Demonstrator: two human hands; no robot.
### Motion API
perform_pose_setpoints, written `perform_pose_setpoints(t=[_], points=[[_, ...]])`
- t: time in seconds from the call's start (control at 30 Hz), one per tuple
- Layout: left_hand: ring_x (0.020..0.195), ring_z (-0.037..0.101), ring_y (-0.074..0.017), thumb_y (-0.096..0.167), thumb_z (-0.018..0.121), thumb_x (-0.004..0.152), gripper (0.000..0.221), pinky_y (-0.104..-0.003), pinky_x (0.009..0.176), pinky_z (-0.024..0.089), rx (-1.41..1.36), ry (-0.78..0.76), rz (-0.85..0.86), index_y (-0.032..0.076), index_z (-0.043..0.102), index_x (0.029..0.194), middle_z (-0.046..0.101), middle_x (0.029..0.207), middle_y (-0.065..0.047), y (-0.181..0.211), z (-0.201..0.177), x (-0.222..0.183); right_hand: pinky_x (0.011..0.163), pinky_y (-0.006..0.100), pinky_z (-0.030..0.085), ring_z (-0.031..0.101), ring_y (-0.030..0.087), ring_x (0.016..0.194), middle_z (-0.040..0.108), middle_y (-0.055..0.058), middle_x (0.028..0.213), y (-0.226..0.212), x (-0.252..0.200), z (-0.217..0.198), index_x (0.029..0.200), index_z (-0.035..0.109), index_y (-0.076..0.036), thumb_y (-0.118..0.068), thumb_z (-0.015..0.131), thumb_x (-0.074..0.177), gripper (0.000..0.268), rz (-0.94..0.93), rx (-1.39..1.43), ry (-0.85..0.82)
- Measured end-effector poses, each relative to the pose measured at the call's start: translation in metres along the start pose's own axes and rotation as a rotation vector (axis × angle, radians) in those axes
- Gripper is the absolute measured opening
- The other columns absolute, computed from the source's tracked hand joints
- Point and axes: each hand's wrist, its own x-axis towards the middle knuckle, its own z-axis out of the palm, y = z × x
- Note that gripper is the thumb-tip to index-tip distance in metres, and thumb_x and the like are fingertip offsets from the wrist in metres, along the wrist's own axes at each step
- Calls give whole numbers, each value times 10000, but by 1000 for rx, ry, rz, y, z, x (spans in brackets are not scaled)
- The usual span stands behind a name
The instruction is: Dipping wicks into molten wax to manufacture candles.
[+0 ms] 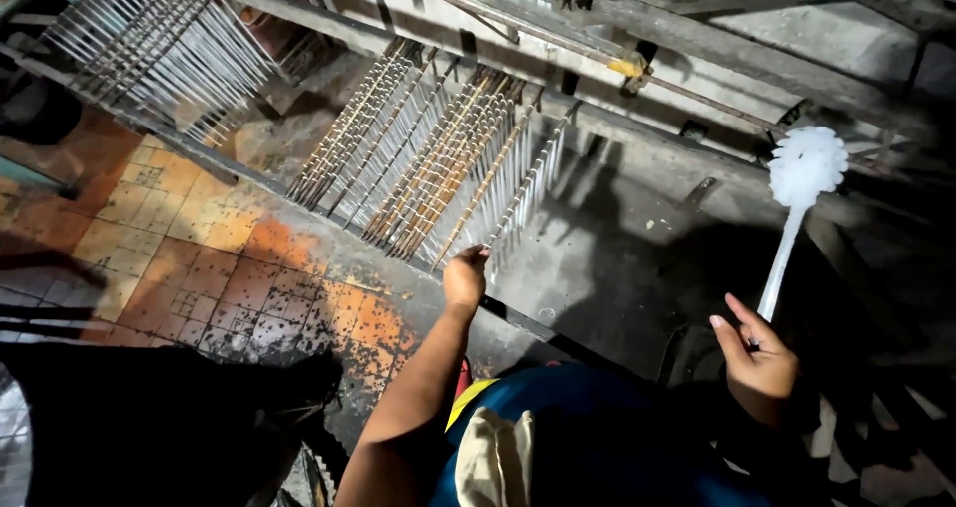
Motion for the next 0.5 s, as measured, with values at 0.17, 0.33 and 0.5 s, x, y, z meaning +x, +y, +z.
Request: perform_pose_setpoints(t=[0.17, 0.33, 0.5], points=[[1186, 703, -205, 360, 676, 947, 341, -302, 991, 490, -19, -9, 20, 142, 781, 1189, 765, 1214, -78, -4, 3, 5, 666, 192, 330, 326, 38, 624, 316, -85, 666, -4, -4, 0, 1368, 687, -81, -141, 716, 1004, 370, 12, 34, 7], [1161, 715, -217, 366, 689, 938, 335, -298, 978, 497, -18, -12, -40, 156, 788, 1179, 774, 1177, -90, 4, -1, 2, 678, 191, 326, 312, 35, 630, 295, -83, 666, 1, -4, 0, 1364, 684, -61, -117, 708, 1005, 364, 29, 56, 1], [946, 766, -242, 445, 675, 918, 399, -350, 870, 517, 66, -18, 88, 142, 793, 1148, 798, 894, -119, -25, 12, 22, 598, 211, 296, 308, 31, 605, 310, -85, 657, 16, -4, 0, 1359, 696, -85, -157, 730, 1005, 363, 6, 8, 10]])
